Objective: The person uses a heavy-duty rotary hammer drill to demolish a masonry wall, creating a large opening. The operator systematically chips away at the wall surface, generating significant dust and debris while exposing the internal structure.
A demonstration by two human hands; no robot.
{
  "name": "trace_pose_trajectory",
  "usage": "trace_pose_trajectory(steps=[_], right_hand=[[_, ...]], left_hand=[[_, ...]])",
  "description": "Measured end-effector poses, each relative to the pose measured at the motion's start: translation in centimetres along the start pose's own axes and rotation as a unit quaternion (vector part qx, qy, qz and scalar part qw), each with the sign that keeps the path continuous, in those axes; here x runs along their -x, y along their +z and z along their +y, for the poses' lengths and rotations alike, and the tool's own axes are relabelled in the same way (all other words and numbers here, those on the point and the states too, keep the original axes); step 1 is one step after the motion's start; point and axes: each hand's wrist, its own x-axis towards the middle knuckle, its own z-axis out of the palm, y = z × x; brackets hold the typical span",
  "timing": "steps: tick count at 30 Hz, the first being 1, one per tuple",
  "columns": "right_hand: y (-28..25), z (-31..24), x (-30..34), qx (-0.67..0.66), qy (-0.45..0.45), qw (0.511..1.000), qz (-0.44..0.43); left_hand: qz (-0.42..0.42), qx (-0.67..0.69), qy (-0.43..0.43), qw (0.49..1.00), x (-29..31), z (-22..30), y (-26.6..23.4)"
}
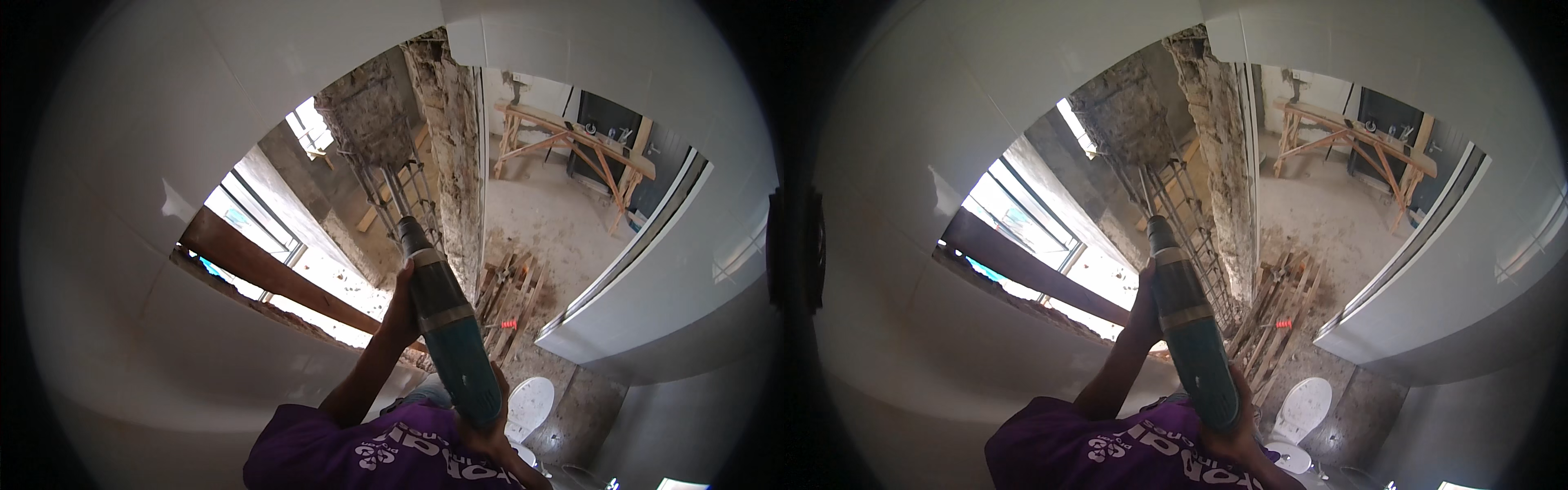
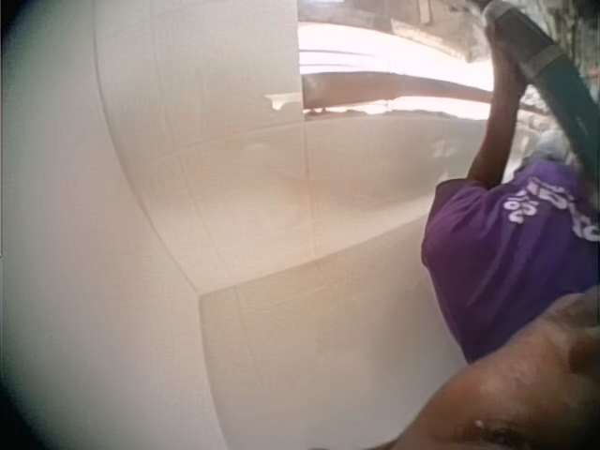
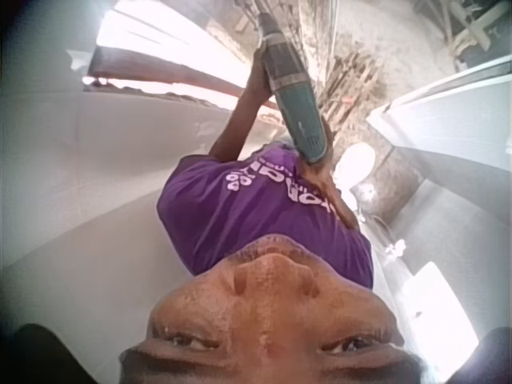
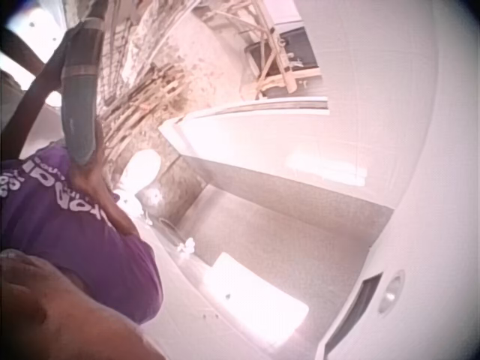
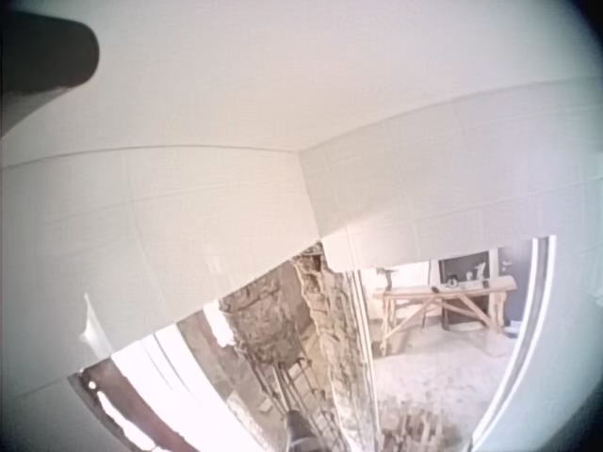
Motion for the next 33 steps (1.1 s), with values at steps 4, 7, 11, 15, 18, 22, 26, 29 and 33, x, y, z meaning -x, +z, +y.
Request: trace_pose_trajectory(steps=[4,7,11,15,18,22,26,29,33], right_hand=[[0.7,-1.1,-1.0,-0.297,0.179,0.938,0.022],[-0.3,-0.2,-1.0,0.044,0.07,0.997,-0.008],[-0.9,-1.1,-1.9,0.177,0.043,0.982,-0.046],[-1.6,-0.4,-2.1,0.256,0.029,0.963,-0.072],[-1.8,-0.2,-2.2,0.271,-0.029,0.96,-0.07],[-1.6,-0.9,-2.5,0.316,-0.036,0.946,-0.064],[-1.6,-0.4,-2.7,0.151,0.06,0.985,-0.055],[-1.5,-0.2,-2.8,0.063,0.101,0.992,-0.044],[-2.3,-2.3,-4.1,0.322,-0.043,0.945,-0.043]], left_hand=[[0.02,0.007,0.01,1.0,0.3,0.2,1.1],[0.025,0.019,0.008,0.999,-0.3,0.4,1.2],[0.054,0.017,0.005,0.998,-0.9,0.5,1.8],[0.052,0.019,0.003,0.998,-1.0,0.6,2.3],[0.059,0.004,0.015,0.998,-1.2,0.8,2.5],[0.062,0.004,0.009,0.998,-1.2,1.0,2.4],[0.046,0.009,0.01,0.999,-1.7,0.7,2.0],[0.05,0.009,0.008,0.999,-1.8,0.5,2.2],[0.05,0.008,0.011,0.999,-1.8,0.6,3.0]])
